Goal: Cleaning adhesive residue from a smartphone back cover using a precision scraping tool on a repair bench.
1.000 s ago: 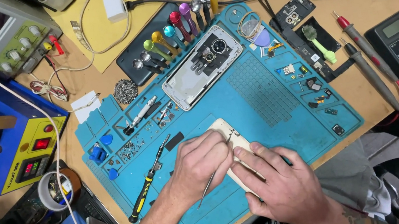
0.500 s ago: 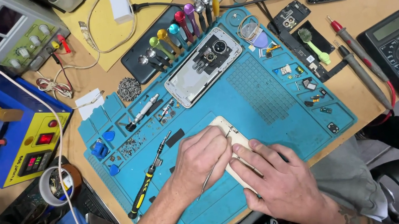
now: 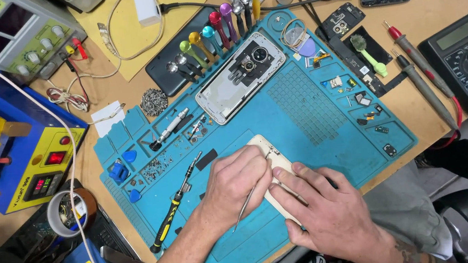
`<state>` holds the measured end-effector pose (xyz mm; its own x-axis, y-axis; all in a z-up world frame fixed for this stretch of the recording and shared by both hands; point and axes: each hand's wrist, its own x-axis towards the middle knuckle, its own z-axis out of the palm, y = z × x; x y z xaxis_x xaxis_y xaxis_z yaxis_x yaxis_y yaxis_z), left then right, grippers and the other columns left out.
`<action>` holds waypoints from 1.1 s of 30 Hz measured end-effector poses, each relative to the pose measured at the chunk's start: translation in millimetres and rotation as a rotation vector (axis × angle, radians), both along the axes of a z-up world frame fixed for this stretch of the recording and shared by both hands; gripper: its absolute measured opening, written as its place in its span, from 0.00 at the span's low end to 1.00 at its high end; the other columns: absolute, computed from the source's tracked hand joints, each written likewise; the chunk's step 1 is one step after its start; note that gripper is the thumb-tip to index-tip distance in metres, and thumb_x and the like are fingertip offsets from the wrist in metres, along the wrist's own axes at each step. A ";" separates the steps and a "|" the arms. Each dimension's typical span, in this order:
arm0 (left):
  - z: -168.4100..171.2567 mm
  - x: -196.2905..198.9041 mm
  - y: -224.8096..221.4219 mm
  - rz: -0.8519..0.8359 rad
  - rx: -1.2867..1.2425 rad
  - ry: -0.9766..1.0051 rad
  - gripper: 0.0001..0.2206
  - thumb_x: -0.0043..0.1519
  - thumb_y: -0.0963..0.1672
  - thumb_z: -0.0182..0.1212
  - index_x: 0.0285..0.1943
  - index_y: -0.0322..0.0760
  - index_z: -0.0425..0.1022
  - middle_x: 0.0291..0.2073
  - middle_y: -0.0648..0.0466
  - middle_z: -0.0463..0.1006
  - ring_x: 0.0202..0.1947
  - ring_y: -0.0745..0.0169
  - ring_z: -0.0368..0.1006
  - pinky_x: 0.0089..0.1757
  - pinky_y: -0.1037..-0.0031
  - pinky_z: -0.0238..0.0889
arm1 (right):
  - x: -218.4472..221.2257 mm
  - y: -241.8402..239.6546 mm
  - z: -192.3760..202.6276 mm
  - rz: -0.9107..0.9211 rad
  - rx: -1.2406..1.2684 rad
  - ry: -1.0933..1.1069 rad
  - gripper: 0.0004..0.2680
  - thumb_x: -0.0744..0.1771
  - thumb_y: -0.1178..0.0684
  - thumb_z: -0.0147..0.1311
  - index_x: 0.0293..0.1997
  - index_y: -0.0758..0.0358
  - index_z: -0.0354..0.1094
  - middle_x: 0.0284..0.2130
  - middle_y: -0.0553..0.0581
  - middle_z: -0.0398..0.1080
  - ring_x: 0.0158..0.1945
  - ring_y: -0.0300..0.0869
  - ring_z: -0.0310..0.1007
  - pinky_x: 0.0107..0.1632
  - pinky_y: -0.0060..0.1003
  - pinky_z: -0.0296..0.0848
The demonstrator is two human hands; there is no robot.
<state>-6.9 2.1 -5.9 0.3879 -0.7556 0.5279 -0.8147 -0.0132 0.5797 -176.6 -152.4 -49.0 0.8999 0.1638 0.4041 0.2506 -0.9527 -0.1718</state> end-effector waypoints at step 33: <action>7.8 -13.7 17.2 0.048 -0.080 0.919 0.12 0.62 0.38 0.73 0.31 0.43 0.72 0.30 0.56 0.81 0.27 0.74 0.69 0.31 0.78 0.61 | 31.5 -34.7 41.5 0.020 0.551 0.234 0.23 0.69 0.44 0.66 0.71 0.62 0.66 0.47 0.48 0.78 0.37 0.37 0.72 0.45 0.36 0.75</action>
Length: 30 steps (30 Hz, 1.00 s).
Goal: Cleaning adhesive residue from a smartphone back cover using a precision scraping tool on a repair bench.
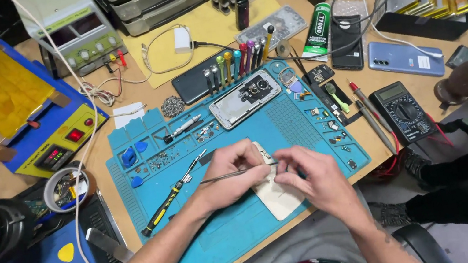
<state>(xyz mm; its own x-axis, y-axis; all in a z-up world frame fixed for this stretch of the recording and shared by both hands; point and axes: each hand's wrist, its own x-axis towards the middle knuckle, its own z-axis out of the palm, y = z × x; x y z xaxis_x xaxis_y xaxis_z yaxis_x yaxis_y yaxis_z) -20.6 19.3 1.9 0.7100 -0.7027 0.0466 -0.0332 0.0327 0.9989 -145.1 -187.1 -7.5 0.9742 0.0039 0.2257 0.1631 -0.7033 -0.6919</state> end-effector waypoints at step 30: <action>-42.0 -65.3 42.3 -0.293 0.165 -1.241 0.16 0.76 0.52 0.63 0.48 0.36 0.83 0.65 0.45 0.83 0.70 0.44 0.77 0.65 0.50 0.67 | 98.6 -3.6 7.8 -0.011 -0.516 0.458 0.12 0.70 0.34 0.64 0.40 0.47 0.79 0.28 0.51 0.82 0.37 0.57 0.80 0.36 0.55 0.68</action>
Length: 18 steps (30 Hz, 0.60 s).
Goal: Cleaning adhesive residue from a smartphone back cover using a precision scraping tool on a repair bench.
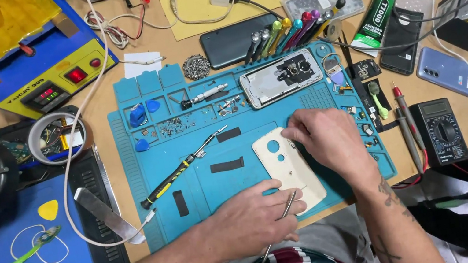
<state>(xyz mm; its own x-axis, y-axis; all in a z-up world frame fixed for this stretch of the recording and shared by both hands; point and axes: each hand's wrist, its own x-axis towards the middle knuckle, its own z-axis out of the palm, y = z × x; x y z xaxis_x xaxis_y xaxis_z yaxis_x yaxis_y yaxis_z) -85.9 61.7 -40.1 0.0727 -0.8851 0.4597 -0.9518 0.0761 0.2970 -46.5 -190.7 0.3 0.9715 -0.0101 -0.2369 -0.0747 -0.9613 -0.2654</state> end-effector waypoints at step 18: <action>-4.8 3.6 1.7 -0.003 -0.145 0.263 0.14 0.71 0.46 0.74 0.42 0.29 0.77 0.61 0.42 0.83 0.68 0.37 0.78 0.67 0.43 0.68 | -14.0 1.3 -1.2 0.064 0.031 -0.345 0.06 0.77 0.50 0.50 0.49 0.56 0.73 0.38 0.55 0.78 0.39 0.58 0.78 0.40 0.54 0.71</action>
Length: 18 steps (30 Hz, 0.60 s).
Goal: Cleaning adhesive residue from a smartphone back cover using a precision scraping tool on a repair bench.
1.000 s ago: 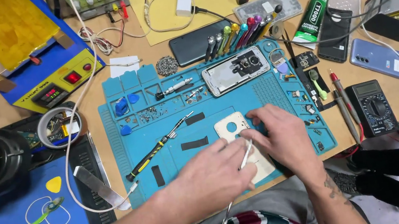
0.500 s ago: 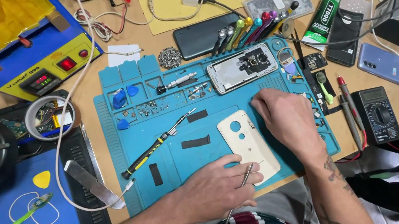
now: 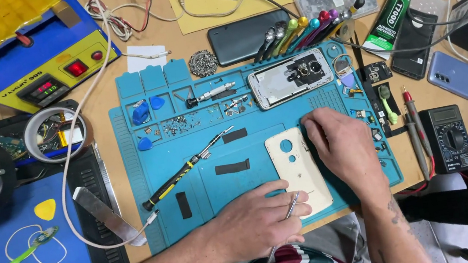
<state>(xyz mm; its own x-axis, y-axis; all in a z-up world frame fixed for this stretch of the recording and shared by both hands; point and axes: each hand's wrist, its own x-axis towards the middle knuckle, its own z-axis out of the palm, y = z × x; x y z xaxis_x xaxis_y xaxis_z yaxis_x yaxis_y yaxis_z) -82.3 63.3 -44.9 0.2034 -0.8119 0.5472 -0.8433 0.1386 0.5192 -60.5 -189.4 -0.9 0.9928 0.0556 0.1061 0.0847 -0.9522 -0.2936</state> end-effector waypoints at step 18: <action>48.8 13.8 14.4 0.133 -0.101 0.333 0.26 0.81 0.54 0.35 0.61 0.32 0.76 0.30 0.51 0.67 0.29 0.53 0.59 0.39 0.61 0.49 | -73.5 -13.0 17.6 -0.208 0.394 0.058 0.07 0.73 0.51 0.55 0.46 0.55 0.80 0.42 0.47 0.86 0.43 0.40 0.84 0.49 0.38 0.74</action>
